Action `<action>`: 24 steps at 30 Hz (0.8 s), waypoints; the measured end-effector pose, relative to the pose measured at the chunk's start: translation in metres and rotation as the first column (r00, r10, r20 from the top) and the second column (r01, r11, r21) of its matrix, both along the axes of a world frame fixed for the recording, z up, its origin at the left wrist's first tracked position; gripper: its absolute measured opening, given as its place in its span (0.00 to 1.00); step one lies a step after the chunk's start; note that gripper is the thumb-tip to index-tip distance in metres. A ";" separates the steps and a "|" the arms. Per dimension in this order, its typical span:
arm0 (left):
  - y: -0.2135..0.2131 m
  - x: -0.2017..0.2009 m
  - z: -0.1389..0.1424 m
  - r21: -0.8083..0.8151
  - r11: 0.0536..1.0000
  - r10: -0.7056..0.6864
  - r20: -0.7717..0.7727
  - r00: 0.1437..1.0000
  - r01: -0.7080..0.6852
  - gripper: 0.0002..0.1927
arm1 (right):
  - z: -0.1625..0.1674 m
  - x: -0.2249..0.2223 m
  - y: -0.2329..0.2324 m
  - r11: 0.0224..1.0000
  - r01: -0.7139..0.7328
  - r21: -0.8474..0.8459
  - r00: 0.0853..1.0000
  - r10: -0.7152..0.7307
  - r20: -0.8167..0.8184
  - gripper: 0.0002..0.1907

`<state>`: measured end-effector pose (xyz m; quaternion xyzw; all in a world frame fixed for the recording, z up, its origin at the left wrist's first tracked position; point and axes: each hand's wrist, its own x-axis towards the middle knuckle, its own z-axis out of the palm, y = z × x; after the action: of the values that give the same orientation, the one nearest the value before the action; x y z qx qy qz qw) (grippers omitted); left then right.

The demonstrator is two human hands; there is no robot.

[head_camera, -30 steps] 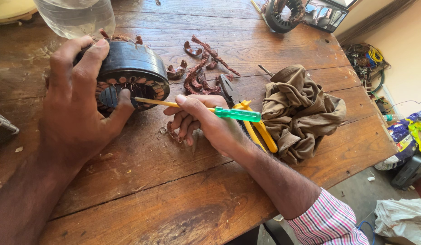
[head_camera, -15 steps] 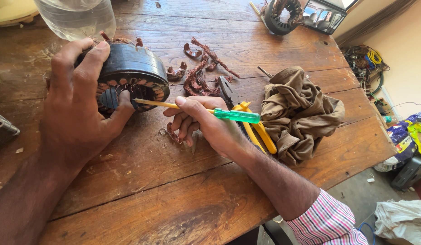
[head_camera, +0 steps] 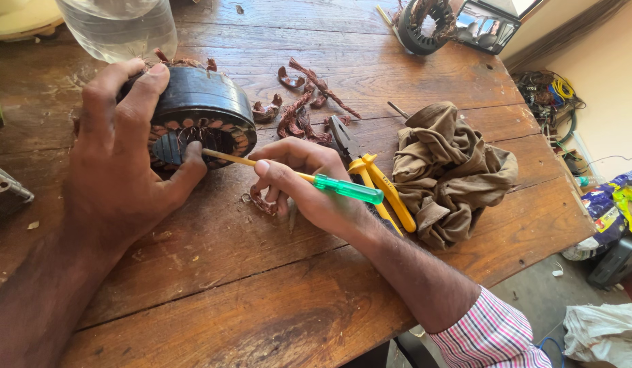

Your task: The person holds a burnt electric motor stator on a wooden workbench and uses a green-handled screwdriver to pry burnt copper windings out of the stator slots, working around the ring and pulling loosened winding pieces out by hand onto the table.

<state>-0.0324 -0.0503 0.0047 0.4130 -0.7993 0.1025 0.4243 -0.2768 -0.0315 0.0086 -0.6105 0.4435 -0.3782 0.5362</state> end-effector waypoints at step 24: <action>-0.009 0.000 -0.006 0.109 0.989 -0.095 -0.041 0.995 0.099 0.54 | 0.042 -0.019 -0.057 0.980 -0.196 -0.037 0.961 0.185 -0.206 0.11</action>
<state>-0.0324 -0.0588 -0.0016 0.3986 -0.8150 0.0298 0.4195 -0.2961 -0.0886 0.0511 -0.7006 0.4239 -0.2733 0.5047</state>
